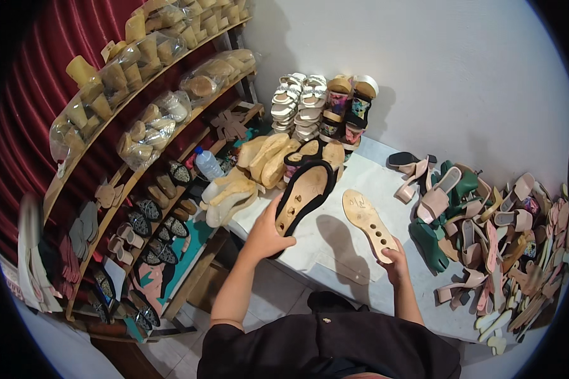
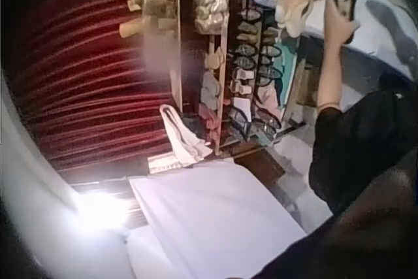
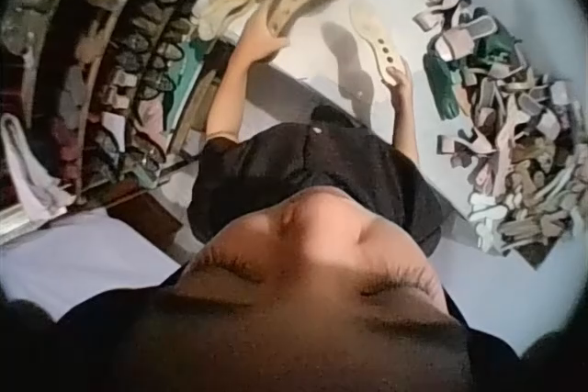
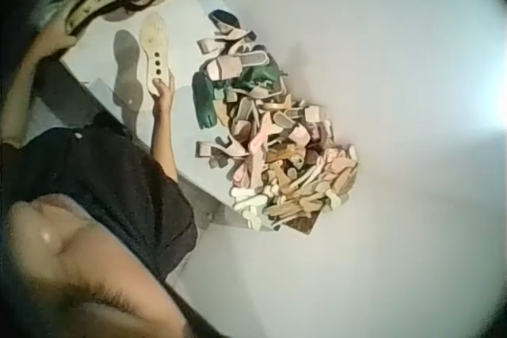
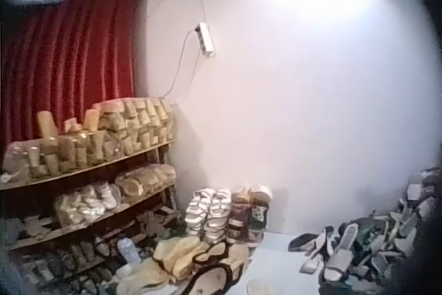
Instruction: The recorder is picking up, inspecting, and sorting various shoes and shoe components from a large pile on a workbench.
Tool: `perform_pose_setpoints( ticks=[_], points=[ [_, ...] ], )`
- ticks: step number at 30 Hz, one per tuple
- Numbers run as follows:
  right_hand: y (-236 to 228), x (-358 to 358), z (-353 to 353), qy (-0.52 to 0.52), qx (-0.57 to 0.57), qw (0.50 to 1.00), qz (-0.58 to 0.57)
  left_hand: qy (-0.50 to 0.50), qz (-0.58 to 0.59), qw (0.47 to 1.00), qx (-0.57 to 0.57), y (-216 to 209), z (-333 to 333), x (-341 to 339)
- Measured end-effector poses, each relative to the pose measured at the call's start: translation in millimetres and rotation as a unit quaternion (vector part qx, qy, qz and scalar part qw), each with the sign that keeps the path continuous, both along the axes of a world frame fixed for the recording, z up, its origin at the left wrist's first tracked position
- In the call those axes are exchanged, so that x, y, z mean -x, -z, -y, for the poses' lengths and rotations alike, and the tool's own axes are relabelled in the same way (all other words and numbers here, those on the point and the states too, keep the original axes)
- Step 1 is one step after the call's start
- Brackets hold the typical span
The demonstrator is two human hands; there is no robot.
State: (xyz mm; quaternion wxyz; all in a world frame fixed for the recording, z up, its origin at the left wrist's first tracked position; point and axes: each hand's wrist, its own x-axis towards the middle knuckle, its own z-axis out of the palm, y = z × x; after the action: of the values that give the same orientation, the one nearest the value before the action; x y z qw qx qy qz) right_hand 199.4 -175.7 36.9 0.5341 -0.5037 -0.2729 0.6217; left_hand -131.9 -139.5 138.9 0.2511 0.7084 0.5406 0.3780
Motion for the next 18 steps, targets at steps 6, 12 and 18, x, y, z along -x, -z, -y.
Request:
perform_pose_setpoints(
  ticks=[6,12,18],
  points=[
    [21.9,8.6,-27.0,0.01,0.048,0.999,-0.019,-0.029,-0.4,0.89,-0.219,-56.9,-79.8,43.0],
    [23.5,30.6,-41.5,0.013,0.052,0.996,-0.073,0.13,-0.4,0.863,-0.282,-98.0,-173.7,66.4],
    [23.9,34.1,-32.2,0.079,0.033,0.994,-0.068,0.264,-0.394,0.859,-0.194,-83.3,-247.1,38.6]
  ],
)
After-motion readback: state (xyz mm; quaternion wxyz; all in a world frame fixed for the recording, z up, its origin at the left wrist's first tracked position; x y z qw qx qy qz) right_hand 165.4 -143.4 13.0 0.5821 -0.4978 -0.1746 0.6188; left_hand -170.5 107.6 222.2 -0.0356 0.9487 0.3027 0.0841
